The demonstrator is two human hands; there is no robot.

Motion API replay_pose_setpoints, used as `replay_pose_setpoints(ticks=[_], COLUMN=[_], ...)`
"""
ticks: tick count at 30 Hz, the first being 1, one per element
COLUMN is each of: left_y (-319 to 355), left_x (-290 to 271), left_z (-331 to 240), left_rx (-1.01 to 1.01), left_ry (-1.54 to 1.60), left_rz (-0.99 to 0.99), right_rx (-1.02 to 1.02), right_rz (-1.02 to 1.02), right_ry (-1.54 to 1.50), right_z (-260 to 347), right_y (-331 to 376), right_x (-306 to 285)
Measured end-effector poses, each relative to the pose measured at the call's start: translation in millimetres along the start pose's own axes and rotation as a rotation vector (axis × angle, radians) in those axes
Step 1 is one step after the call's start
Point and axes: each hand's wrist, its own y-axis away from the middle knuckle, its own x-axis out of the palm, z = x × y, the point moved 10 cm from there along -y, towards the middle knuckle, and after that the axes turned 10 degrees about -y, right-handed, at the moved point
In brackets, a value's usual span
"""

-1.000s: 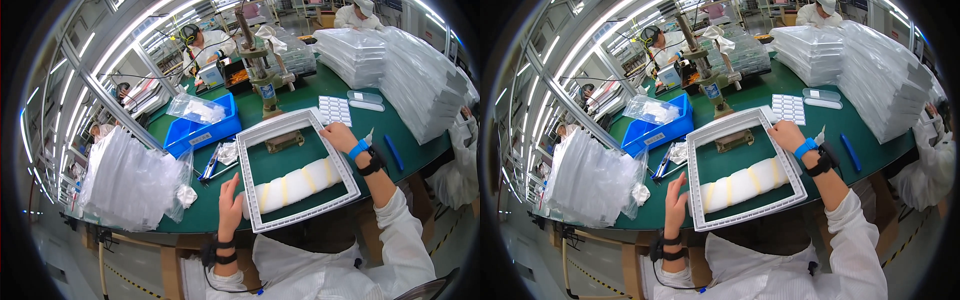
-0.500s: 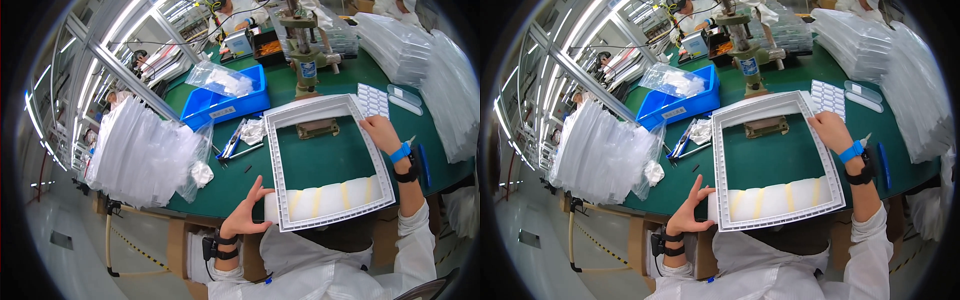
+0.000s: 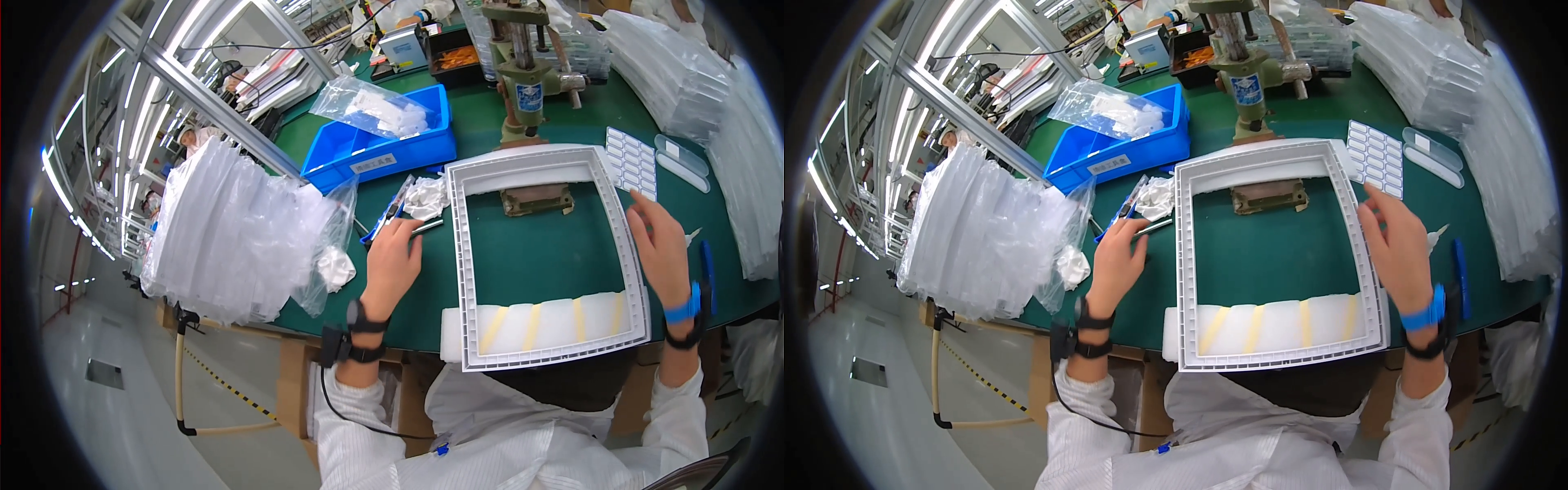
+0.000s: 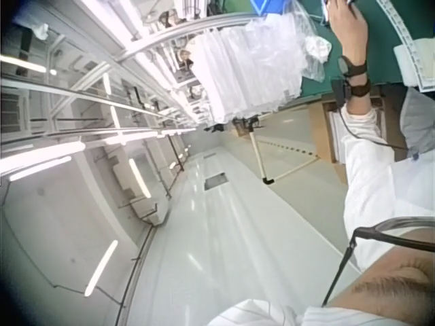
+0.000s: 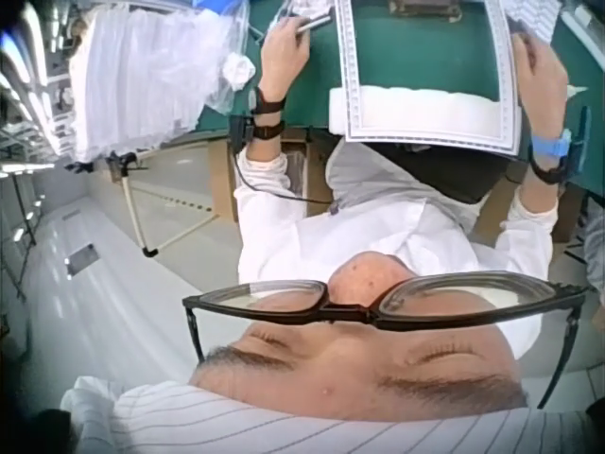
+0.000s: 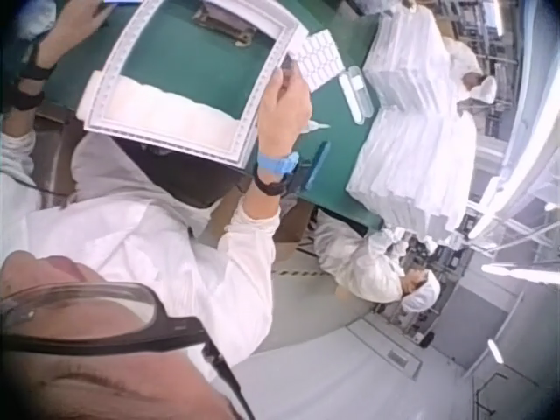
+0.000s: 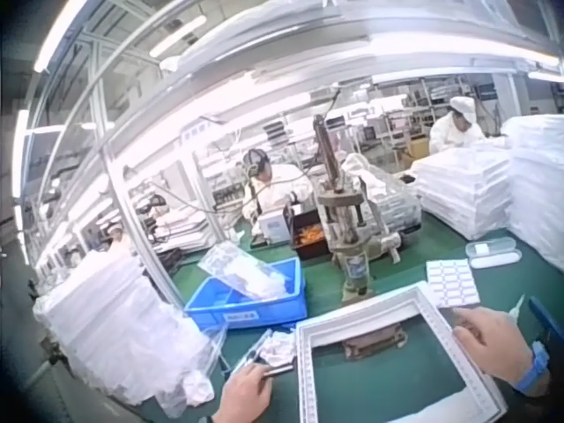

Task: Assembling plastic frames by applying components and packing the finished products into bags and boxes.

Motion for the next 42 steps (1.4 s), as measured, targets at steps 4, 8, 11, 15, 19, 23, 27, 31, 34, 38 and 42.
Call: replay_pose_setpoints(ticks=[4, 8, 11, 15, 19, 23, 27, 31, 34, 38, 42], left_y=[-20.7, -22.3, -24.6, -25.4, -26.1, -18.5, -22.5, -16.6, -10.3, 17.4, 16.9], left_x=[39.9, 37.5, 26.6, 9.6, 20.6, 22.4, 26.9, 27.7, 2.8, -15.9, -12.9], left_z=[0.7, -1.4, -3.9, 13.4, 13.2, 28.4, 17.1, 37.2, 19.5, 34.4, 64.7], left_rx=[0.222, 0.258, 0.179, 0.065, 0.004, 0.088, 0.148, 0.056, 0.165, 0.249, 0.073], left_ry=[-0.385, -0.294, -0.202, 0.003, 0.149, 0.186, 0.221, 0.362, 0.235, -0.302, -0.077], left_rz=[-0.003, -0.060, -0.068, -0.168, -0.127, -0.193, -0.174, -0.184, -0.207, -0.177, -0.058], right_rx=[0.059, 0.300, 0.366, 0.349, 0.118, -0.081, -0.368, -0.554, -0.531, -0.754, -0.735], right_rz=[-0.039, -0.154, -0.192, -0.134, 0.255, 0.720, 0.686, 0.579, 0.745, 0.671, 0.672], right_ry=[-0.184, -0.288, -0.320, -0.453, -0.253, -0.128, 0.255, 0.334, 0.557, 0.545, 0.410], right_z=[38.5, 2.0, -8.9, 1.7, 78.0, 155.4, 152.8, 152.5, 135.4, 150.8, 155.6], right_y=[61.8, 111.3, 127.1, 115.6, 70.3, 27.6, -15.8, -41.7, -42.3, -25.0, -12.1], right_x=[-36.2, -69.0, -86.3, -80.2, -26.8, 63.1, 175.7, 279.5, 316.7, 322.2, 345.2])
